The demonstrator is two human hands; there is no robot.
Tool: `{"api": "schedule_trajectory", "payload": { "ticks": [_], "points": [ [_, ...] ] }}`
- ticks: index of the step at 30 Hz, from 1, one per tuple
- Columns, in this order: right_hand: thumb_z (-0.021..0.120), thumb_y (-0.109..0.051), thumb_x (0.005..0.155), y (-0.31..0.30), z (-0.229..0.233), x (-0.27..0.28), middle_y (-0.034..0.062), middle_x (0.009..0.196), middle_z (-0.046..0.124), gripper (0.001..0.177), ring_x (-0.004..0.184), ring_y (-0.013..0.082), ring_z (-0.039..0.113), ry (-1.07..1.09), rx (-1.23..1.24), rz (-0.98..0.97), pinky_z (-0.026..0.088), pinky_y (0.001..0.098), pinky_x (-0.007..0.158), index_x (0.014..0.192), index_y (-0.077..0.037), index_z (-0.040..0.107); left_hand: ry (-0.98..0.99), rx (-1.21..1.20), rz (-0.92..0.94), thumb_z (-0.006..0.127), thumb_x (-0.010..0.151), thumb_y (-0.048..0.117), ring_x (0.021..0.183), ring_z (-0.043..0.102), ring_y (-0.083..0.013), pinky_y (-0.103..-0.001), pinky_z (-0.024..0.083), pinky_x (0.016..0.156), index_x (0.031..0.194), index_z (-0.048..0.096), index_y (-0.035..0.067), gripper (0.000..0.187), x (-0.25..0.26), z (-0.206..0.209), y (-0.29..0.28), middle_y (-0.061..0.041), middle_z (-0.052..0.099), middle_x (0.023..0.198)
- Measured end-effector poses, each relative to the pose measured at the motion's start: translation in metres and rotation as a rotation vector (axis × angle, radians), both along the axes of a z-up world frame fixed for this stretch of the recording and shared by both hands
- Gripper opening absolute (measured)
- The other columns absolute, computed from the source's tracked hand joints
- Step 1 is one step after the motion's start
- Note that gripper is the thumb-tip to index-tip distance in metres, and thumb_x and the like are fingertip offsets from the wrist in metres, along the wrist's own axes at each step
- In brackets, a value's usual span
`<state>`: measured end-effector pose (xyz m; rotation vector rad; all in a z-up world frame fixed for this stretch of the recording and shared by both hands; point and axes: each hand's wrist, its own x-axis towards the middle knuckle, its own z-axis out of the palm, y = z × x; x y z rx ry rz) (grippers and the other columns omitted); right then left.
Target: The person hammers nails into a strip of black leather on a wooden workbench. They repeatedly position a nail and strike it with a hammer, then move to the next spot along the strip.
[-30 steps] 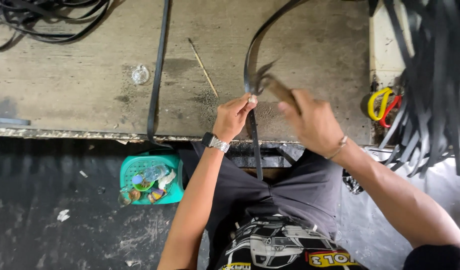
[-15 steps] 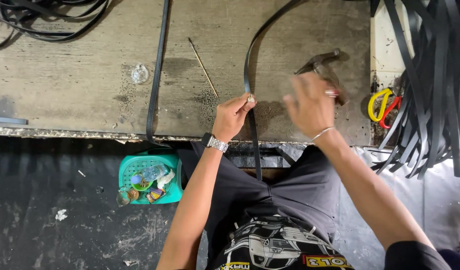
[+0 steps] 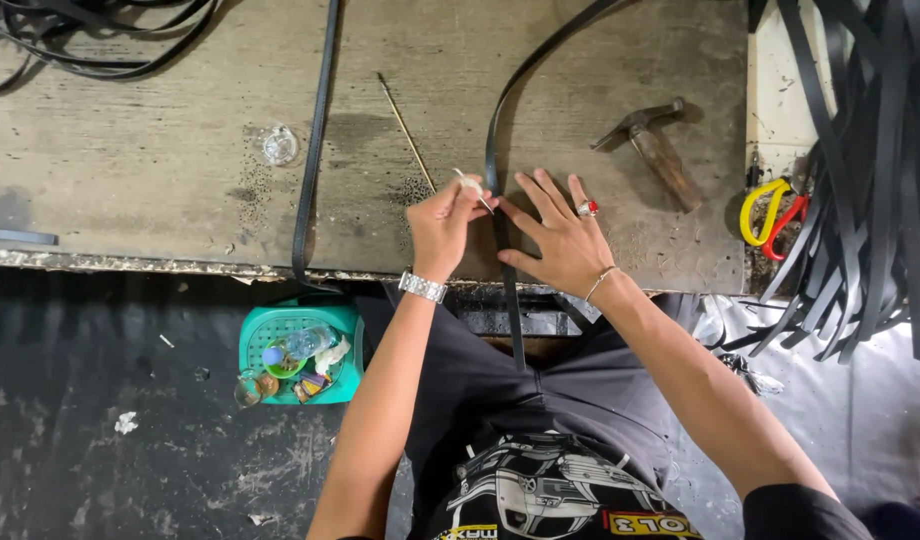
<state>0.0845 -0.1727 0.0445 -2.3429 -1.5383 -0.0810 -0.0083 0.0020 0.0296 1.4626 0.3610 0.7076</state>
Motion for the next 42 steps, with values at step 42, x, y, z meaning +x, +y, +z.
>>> {"api": "schedule_trajectory", "payload": {
  "ticks": [42],
  "points": [
    [0.058,-0.069,0.093,-0.004,-0.008,-0.003,0.0073,0.156,0.049,0.065,0.152,0.0249,0.036,-0.033,0.119,-0.010,0.018,0.0543,0.125,0.137,-0.021,0.063,-0.025,0.276,0.011,0.071,0.099,0.010,0.080,0.077,-0.0304,-0.036,0.067,0.065,0.112,0.076,0.001,0.017,0.002,-0.010,0.000,-0.025,0.076,0.091]
  ]
}}
